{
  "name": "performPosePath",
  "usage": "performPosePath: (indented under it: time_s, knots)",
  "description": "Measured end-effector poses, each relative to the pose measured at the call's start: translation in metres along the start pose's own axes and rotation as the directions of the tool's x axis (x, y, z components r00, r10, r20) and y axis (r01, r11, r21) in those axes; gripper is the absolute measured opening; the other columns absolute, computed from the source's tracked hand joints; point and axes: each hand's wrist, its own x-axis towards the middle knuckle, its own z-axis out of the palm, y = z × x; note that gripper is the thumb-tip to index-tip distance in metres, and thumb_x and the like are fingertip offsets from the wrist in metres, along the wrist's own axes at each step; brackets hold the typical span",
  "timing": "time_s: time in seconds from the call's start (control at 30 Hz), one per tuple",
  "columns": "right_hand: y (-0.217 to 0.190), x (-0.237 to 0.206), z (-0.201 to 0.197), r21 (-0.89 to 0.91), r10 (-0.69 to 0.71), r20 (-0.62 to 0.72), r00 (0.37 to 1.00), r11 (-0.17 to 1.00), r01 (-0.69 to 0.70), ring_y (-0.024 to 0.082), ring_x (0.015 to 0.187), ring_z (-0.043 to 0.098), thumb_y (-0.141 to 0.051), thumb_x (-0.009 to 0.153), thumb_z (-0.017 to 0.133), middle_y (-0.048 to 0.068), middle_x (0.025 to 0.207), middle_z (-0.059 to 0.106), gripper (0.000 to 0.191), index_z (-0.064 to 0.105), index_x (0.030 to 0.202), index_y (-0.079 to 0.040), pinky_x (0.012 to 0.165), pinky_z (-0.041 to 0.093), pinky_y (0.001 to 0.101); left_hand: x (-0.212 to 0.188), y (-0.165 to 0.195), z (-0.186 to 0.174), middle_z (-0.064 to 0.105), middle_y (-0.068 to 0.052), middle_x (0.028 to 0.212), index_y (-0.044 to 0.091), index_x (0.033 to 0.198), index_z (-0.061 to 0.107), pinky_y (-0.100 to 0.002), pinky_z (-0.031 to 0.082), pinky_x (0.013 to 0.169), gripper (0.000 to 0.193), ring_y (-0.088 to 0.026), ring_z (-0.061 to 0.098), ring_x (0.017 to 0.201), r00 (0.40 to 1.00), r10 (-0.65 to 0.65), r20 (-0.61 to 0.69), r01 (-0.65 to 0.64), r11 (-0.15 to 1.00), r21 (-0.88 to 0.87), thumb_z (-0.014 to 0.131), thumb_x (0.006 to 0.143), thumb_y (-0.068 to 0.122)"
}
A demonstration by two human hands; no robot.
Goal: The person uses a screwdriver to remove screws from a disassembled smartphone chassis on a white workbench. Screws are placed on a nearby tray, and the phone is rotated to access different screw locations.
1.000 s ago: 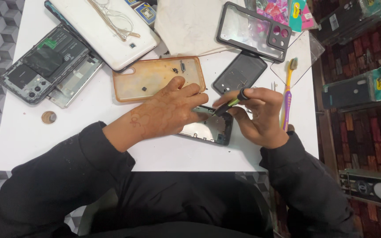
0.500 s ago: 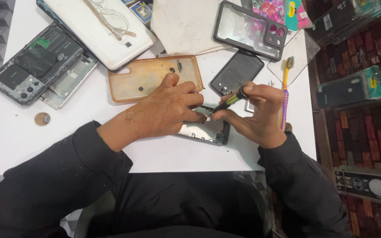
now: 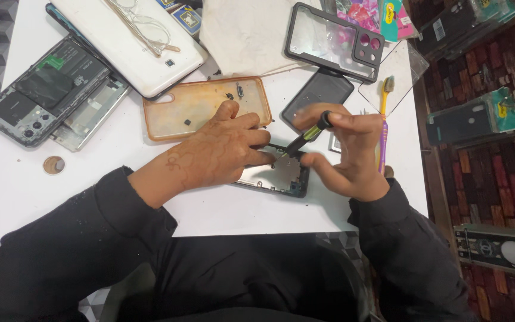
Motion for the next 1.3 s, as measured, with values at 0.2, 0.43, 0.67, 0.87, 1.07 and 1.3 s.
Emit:
performPosePath:
  time_s: [0.2,0.43,0.67,0.87,1.07,1.3]
  knots:
    - [0.0,0.001,0.002,-0.011,0.06,-0.013,0.998,0.998,-0.061,0.026,0.098,0.075,0.006,0.088,0.077,0.017,0.104,0.062,0.07,0.027,0.131,-0.016,0.082,0.065,0.0358,0.0,0.001,-0.001,0.061,0.005,0.091,0.028,0.102,0.083,-0.047,0.035,0.095,0.035,-0.017,0.054,0.1,1.0,0.002,0.029,-0.003,1.0,0.029,0.066,0.08,0.007]
    - [0.006,-0.011,0.006,0.103,0.102,0.03,0.994,0.989,-0.104,0.029,0.109,0.074,0.008,0.101,0.062,0.022,0.115,0.058,0.056,0.024,0.136,-0.013,0.087,0.066,0.0344,-0.001,0.002,-0.002,0.062,0.006,0.094,0.029,0.104,0.082,-0.046,0.035,0.099,0.035,-0.017,0.054,0.104,0.999,-0.005,0.038,0.002,0.998,0.064,0.067,0.081,0.009]
    - [0.012,-0.006,0.007,-0.029,0.028,-0.007,1.0,0.999,-0.029,0.023,0.091,0.072,-0.006,0.078,0.09,0.012,0.102,0.061,0.086,0.027,0.135,-0.018,0.078,0.059,0.0329,-0.001,0.003,-0.002,0.063,0.005,0.096,0.026,0.108,0.083,-0.045,0.035,0.097,0.033,-0.017,0.055,0.104,1.0,0.019,0.01,-0.02,0.998,0.064,0.067,0.084,0.011]
    - [0.007,-0.01,0.011,0.036,0.09,0.061,0.994,0.995,-0.092,0.026,0.107,0.074,0.008,0.099,0.071,0.017,0.117,0.061,0.072,0.022,0.145,-0.018,0.086,0.064,0.032,-0.002,0.004,-0.002,0.067,0.005,0.101,0.027,0.104,0.083,-0.044,0.036,0.099,0.032,-0.016,0.055,0.107,0.999,-0.002,0.053,-0.004,0.995,0.105,0.067,0.082,0.011]
    - [0.011,-0.004,0.009,-0.106,0.016,0.006,1.0,0.994,-0.015,0.021,0.093,0.071,-0.01,0.076,0.09,0.013,0.106,0.066,0.091,0.026,0.14,-0.018,0.076,0.057,0.0329,-0.001,0.005,-0.002,0.066,0.004,0.096,0.024,0.107,0.082,-0.043,0.036,0.098,0.031,-0.018,0.055,0.106,1.0,0.013,0.017,-0.014,0.998,0.067,0.068,0.082,0.013]
    - [0.002,0.0,0.014,-0.064,0.026,0.048,0.999,0.998,-0.023,0.025,0.1,0.076,0.007,0.092,0.078,0.016,0.111,0.064,0.078,0.024,0.142,-0.016,0.082,0.063,0.0326,-0.001,0.005,-0.002,0.063,0.004,0.093,0.026,0.109,0.082,-0.044,0.036,0.098,0.035,-0.017,0.056,0.105,1.0,0.005,0.03,-0.007,0.997,0.077,0.067,0.082,0.009]
